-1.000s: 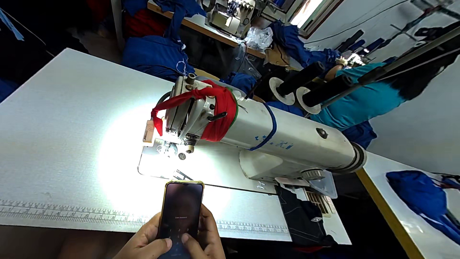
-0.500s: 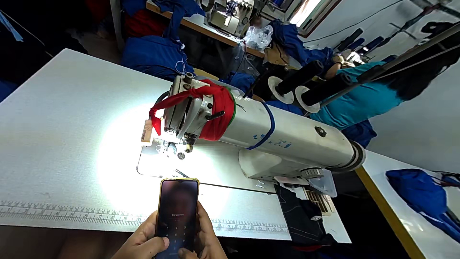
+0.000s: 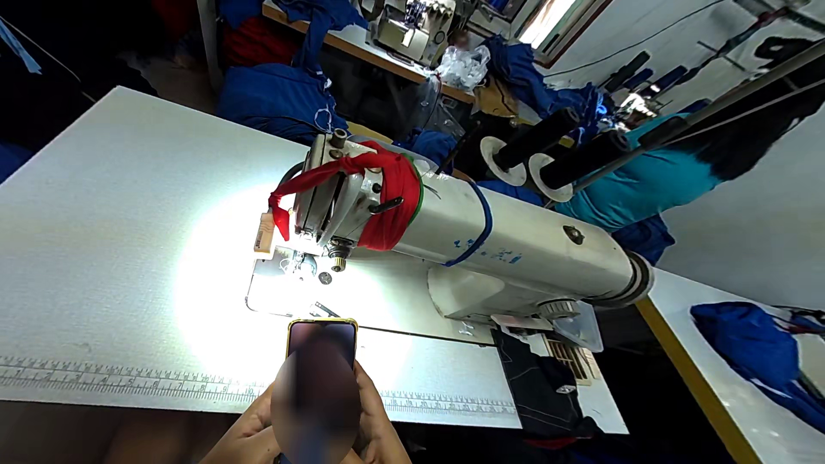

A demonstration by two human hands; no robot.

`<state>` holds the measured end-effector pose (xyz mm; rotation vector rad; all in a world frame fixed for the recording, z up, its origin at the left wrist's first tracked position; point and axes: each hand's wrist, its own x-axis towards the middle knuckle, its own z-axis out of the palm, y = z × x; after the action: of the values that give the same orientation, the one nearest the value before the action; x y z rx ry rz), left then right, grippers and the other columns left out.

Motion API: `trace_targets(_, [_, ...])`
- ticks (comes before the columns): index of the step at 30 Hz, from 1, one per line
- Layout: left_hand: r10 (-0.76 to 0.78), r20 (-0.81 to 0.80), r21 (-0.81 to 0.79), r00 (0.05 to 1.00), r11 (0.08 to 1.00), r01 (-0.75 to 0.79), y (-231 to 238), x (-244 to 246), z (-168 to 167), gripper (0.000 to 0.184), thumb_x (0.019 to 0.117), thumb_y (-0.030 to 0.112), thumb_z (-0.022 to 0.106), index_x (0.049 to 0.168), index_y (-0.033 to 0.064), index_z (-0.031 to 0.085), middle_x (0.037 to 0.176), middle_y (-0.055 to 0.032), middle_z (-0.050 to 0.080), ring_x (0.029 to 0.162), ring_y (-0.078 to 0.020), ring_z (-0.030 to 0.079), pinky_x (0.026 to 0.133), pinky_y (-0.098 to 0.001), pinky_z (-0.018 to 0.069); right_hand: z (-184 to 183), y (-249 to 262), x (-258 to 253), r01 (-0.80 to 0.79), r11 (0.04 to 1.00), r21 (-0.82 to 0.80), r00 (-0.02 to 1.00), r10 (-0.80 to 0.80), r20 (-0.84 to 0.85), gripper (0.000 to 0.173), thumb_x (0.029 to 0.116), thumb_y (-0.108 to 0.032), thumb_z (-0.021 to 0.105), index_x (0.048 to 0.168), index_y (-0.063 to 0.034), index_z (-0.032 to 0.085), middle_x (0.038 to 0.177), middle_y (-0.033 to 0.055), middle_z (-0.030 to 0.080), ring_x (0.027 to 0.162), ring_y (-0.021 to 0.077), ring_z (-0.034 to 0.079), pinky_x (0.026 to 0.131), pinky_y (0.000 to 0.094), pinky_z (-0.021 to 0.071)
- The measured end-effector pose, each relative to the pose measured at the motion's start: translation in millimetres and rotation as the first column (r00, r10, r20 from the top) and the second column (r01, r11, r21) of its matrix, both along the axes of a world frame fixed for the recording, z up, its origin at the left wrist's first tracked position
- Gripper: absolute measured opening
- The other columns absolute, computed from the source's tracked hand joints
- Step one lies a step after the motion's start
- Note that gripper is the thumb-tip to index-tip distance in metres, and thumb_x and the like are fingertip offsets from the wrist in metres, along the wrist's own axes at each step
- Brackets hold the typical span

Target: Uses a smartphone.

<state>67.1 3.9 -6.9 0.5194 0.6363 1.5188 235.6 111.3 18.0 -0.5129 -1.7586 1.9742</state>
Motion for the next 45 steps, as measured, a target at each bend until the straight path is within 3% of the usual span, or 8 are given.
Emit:
trace_targets(8, [0.015,0.017,0.040,1.000,0.999,-0.016,0.7,1.3,-3.6,0.051,0.0931,-0.008,0.041,0.139,0.0138,0.045,0.129,-0.0029,0.066,0.120,-0.0161,0.064,0.104,-0.0397,0.0528,-1.5,0.1,0.3,-0.004,1.000,0.011,0.999,0.005,-0.033,0.089,0.0843,0.010,0.060,0.151,0.0204,0.002,0.151,0.0274,0.040,0.137,0.0208,0.051,0.112,0.0366,0.0473])
trace_targets(13, [-0.003,0.069,-0.002,0.998,1.000,0.003,0.3,1.6,-1.4,0.047,0.0948,-0.003,0.037,0.137,0.0160,0.043,0.128,-0.0029,0.067,0.117,-0.0180,0.066,0.095,-0.0399,0.0583,-1.7,0.5,2.1,-0.015,1.000,0.016,0.999,0.015,-0.029,0.089,0.0841,0.010,0.059,0.152,0.0204,0.001,0.151,0.0275,0.040,0.136,0.0207,0.052,0.112,0.0361,0.0471])
trace_targets(19, [-0.028,0.126,0.008,0.992,1.000,0.027,0.2,0.9,-0.4,0.042,0.0989,0.006,0.038,0.138,0.0191,0.047,0.129,-0.0036,0.067,0.117,-0.0195,0.067,0.089,-0.0414,0.0604,-1.1,8.2,10.3,-0.099,0.992,-0.073,0.993,0.094,-0.072,0.078,0.0894,0.011,0.043,0.154,0.0170,-0.001,0.153,0.0239,0.041,0.135,0.0202,0.053,0.112,0.0378,0.0471])
trace_targets(25, [-0.045,0.129,0.035,0.991,0.999,0.041,0.3,1.6,-2.6,0.041,0.0998,0.009,0.040,0.138,0.0209,0.047,0.129,-0.0032,0.067,0.117,-0.0190,0.066,0.088,-0.0398,0.0606,-0.7,8.5,12.5,-0.109,0.992,-0.061,0.991,0.103,-0.086,0.084,0.0848,0.015,0.045,0.154,0.0170,-0.002,0.153,0.0245,0.041,0.135,0.0220,0.054,0.112,0.0397,0.0479])
trace_targets(29, [-0.074,0.120,0.061,0.990,0.996,0.067,0.6,0.3,-3.2,0.041,0.1005,0.008,0.040,0.138,0.0218,0.048,0.130,-0.0032,0.066,0.117,-0.0194,0.067,0.087,-0.0401,0.0609,-2.3,2.5,8.3,-0.011,1.000,-0.025,0.996,0.009,-0.091,0.077,0.0867,0.014,0.048,0.152,0.0188,0.007,0.147,0.0218,0.049,0.129,0.0178,0.058,0.109,0.0364,0.0500])
trace_targets(33, [-0.091,0.087,0.080,0.992,0.993,0.085,0.9,-0.1,-2.7,0.044,0.0997,0.007,0.038,0.140,0.0214,0.047,0.131,-0.0026,0.066,0.118,-0.0186,0.066,0.088,-0.0390,0.0604,0.5,-3.2,2.1,0.141,0.987,-0.077,0.986,-0.147,-0.080,0.052,0.0987,0.008,0.042,0.147,0.0161,0.024,0.133,0.0146,0.061,0.119,0.0136,0.064,0.104,0.0340,0.0532])
trace_targets(36, [-0.087,0.077,0.069,0.993,0.994,0.082,0.9,0.0,-1.8,0.043,0.0994,0.007,0.039,0.139,0.0212,0.048,0.130,-0.0015,0.066,0.117,-0.0178,0.066,0.087,-0.0391,0.0610,1.6,-3.3,0.8,0.171,0.980,-0.101,0.980,-0.180,-0.086,0.046,0.1019,0.005,0.039,0.146,0.0154,0.028,0.132,0.0129,0.063,0.118,0.0127,0.064,0.103,0.0339,0.0532])
trace_targets(45, [-0.128,0.089,0.129,0.988,0.985,0.116,0.8,-1.0,-9.2,0.044,0.1011,0.009,0.039,0.142,0.0206,0.048,0.135,-0.0051,0.064,0.120,-0.0211,0.065,0.088,-0.0413,0.0605,5.9,1.2,-0.2,0.139,0.985,-0.099,0.986,-0.147,-0.077,0.057,0.1041,0.000,0.042,0.153,0.0121,0.016,0.127,0.0137,0.064,0.112,0.0152,0.067,0.098,0.0361,0.0577])
